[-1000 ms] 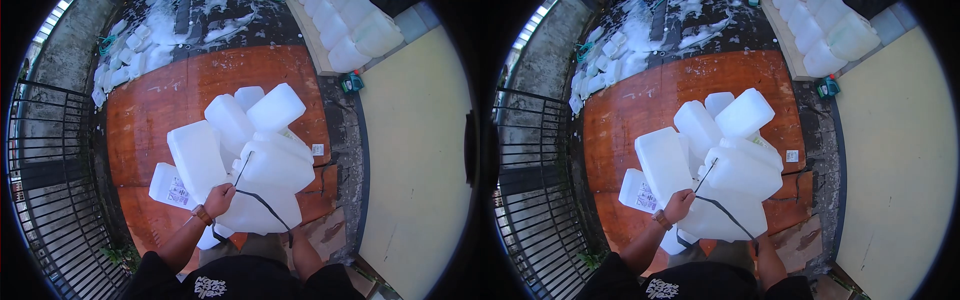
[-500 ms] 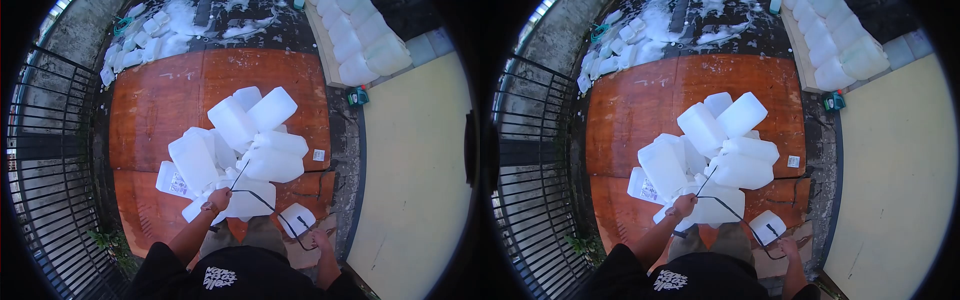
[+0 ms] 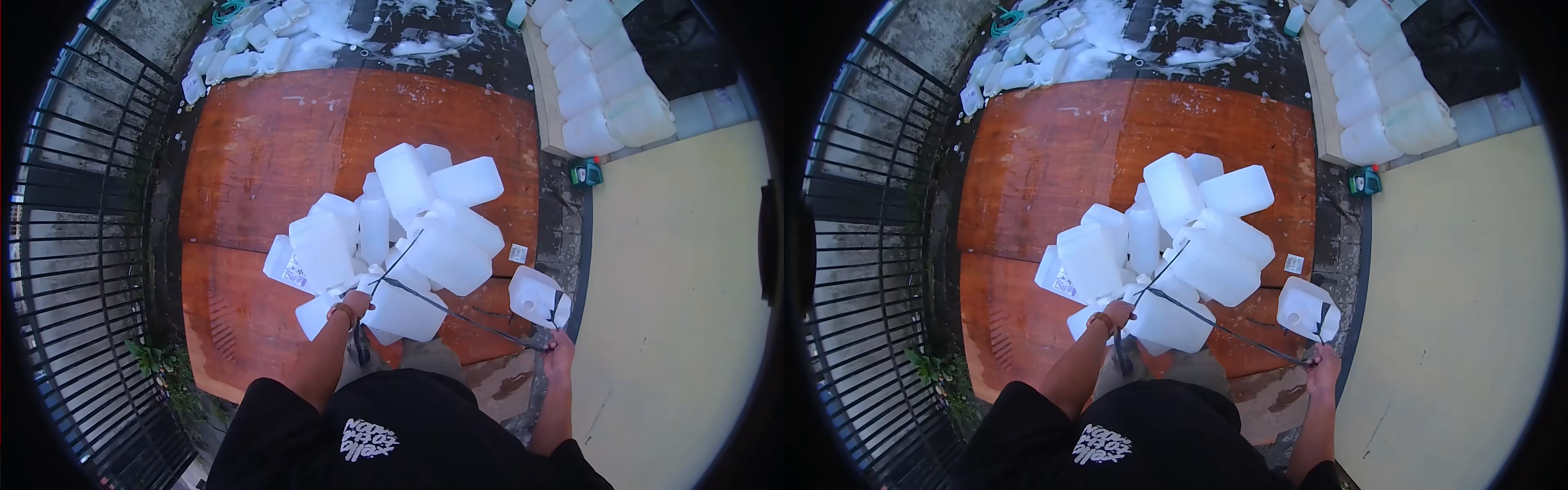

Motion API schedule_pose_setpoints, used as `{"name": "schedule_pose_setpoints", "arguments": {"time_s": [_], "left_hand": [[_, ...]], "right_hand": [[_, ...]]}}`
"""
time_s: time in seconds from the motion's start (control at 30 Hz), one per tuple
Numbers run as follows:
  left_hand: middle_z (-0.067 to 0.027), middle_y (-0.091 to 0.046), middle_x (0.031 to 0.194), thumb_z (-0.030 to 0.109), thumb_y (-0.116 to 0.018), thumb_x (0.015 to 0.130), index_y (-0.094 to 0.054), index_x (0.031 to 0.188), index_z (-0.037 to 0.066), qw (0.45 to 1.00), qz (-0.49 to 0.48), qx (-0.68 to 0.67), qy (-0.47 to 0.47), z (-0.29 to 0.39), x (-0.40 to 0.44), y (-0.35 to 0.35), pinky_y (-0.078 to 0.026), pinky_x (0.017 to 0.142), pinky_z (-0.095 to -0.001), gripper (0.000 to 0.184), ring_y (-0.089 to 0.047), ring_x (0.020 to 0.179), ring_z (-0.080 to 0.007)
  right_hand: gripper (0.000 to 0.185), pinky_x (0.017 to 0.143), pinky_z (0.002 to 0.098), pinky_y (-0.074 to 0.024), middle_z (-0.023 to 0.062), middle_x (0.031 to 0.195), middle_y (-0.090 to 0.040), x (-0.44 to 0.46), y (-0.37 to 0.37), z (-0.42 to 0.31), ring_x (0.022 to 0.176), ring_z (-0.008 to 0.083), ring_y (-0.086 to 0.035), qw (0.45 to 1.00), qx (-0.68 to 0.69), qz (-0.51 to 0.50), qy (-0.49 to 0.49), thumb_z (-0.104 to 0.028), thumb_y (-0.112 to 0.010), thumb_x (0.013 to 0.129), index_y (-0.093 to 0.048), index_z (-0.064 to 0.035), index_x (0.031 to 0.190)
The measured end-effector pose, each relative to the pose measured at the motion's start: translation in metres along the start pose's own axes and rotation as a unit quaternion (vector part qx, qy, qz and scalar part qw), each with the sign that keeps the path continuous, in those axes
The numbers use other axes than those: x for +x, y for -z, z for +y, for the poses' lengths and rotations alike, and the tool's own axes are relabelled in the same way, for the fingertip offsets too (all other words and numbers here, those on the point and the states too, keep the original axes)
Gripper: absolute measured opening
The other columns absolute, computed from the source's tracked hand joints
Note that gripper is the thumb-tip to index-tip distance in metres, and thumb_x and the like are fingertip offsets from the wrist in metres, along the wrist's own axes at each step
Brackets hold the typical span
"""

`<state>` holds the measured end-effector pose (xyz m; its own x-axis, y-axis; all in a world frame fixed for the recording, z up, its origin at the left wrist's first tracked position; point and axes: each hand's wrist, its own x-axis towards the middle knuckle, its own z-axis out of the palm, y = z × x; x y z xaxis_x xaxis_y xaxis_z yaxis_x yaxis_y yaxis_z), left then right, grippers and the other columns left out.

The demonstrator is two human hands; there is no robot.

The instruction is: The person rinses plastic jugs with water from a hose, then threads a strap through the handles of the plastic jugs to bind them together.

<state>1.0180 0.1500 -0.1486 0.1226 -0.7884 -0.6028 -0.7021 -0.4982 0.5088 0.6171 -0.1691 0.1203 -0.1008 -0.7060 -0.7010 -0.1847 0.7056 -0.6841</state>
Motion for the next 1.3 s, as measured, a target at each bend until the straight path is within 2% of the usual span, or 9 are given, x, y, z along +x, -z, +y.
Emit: {"name": "schedule_pose_setpoints", "arguments": {"time_s": [0.07,0.27,0.37,0.63,0.83,0.87,0.97,1.1,1.3], "left_hand": [[-0.0051,-0.068,0.079,0.017,-0.057,0.095,-0.064,0.093,0.006,0.662,-0.104,-0.658,0.343,0.028,-0.005,0.02,-0.054,0.056,-0.0332,0.013,-0.064,0.064,-0.0182],[-0.0094,-0.063,0.083,0.019,-0.051,0.099,-0.054,0.099,0.004,0.58,-0.017,-0.742,0.335,0.094,0.007,-0.002,-0.053,0.05,-0.0308,0.015,-0.052,0.052,-0.0146],[-0.0062,-0.061,0.076,0.026,-0.039,0.104,-0.05,0.095,0.009,0.272,0.028,-0.909,0.313,0.088,0.027,-0.021,-0.045,0.044,-0.026,0.022,-0.043,0.047,-0.0109],[0.0041,-0.051,0.065,0.025,-0.039,0.105,-0.052,0.102,0.015,0.231,-0.049,-0.941,0.242,0.076,0.058,-0.029,-0.036,0.04,-0.0174,0.017,-0.038,0.046,-0.0036],[0.0069,-0.041,0.06,0.027,-0.044,0.104,-0.054,0.107,0.017,0.192,-0.043,-0.959,0.204,0.086,0.058,-0.026,-0.034,0.04,-0.0177,0.015,-0.035,0.046,-0.0051],[0.0057,-0.041,0.06,0.027,-0.044,0.103,-0.054,0.106,0.015,0.242,-0.008,-0.939,0.243,0.089,0.058,-0.034,-0.036,0.04,-0.0196,0.016,-0.037,0.046,-0.0064],[0.0032,-0.042,0.06,0.027,-0.043,0.102,-0.054,0.105,0.011,0.387,0.054,-0.878,0.275,0.093,0.047,-0.037,-0.038,0.04,-0.024,0.02,-0.039,0.046,-0.0091],[-0.0009,-0.045,0.06,0.027,-0.04,0.102,-0.054,0.1,0.007,0.554,0.078,-0.789,0.254,0.093,0.037,-0.041,-0.039,0.039,-0.0291,0.024,-0.041,0.041,-0.0126],[-0.0042,-0.057,0.07,0.028,-0.04,0.102,-0.057,0.096,0.007,0.621,0.027,-0.738,0.263,0.073,0.027,-0.037,-0.041,0.042,-0.0298,0.028,-0.045,0.043,-0.0142]], "right_hand": [[0.012,0.048,0.0236,-0.0356,-0.0051,0.065,-0.041,-0.01,-0.015,0.013,0.054,0.0072,-0.04,0.999,-0.042,-0.019,0.008,-0.016,-0.056,0.094,-0.061,-0.0061,0.096],[0.018,0.043,0.0233,-0.0366,-0.0014,0.072,-0.049,-0.018,-0.028,0.007,0.05,0.0062,-0.039,0.995,0.009,-0.054,0.08,-0.008,-0.049,0.097,-0.055,-0.0023,0.113],[0.03,0.044,0.0274,-0.0453,0.0039,0.073,-0.054,-0.071,-0.065,-0.029,0.049,0.0104,-0.05,0.943,-0.298,-0.034,0.147,-0.007,-0.047,0.096,-0.052,-0.0049,0.125],[0.027,0.048,0.032,-0.0532,0.0095,0.074,-0.062,-0.06,-0.053,0.074,0.06,0.0167,-0.064,0.745,-0.573,-0.338,-0.052,-0.009,-0.048,0.094,-0.064,-0.0048,0.115],[0.026,0.075,0.0422,-0.0528,0.0172,0.084,-0.066,0.041,-0.044,0.117,0.079,0.0315,-0.066,0.537,-0.758,-0.338,0.148,-0.011,-0.054,0.089,-0.066,-0.0024,0.11],[0.026,0.082,0.043,-0.0513,0.0178,0.092,-0.066,0.056,-0.069,0.106,0.088,0.0336,-0.064,0.454,-0.818,-0.322,0.147,-0.011,-0.056,0.087,-0.067,-0.0024,0.109],[0.026,0.1,0.0433,-0.0404,0.0163,0.123,-0.05,0.043,-0.178,0.068,0.119,0.0365,-0.045,0.607,-0.71,-0.135,0.33,-0.01,-0.055,0.086,-0.065,-0.0035,0.109],[0.025,0.085,0.0429,-0.0514,0.02,0.097,-0.067,0.078,-0.318,0.113,0.093,0.0373,-0.066,0.757,-0.516,-0.304,0.263,-0.019,-0.059,0.088,-0.067,-0.0051,0.108],[0.052,0.116,0.0549,-0.0205,0.0176,0.125,-0.06,0.096,-0.388,0.215,0.128,0.0347,-0.048,0.463,-0.718,-0.398,0.335,-0.028,-0.061,0.084,-0.05,-0.0051,0.13]]}}
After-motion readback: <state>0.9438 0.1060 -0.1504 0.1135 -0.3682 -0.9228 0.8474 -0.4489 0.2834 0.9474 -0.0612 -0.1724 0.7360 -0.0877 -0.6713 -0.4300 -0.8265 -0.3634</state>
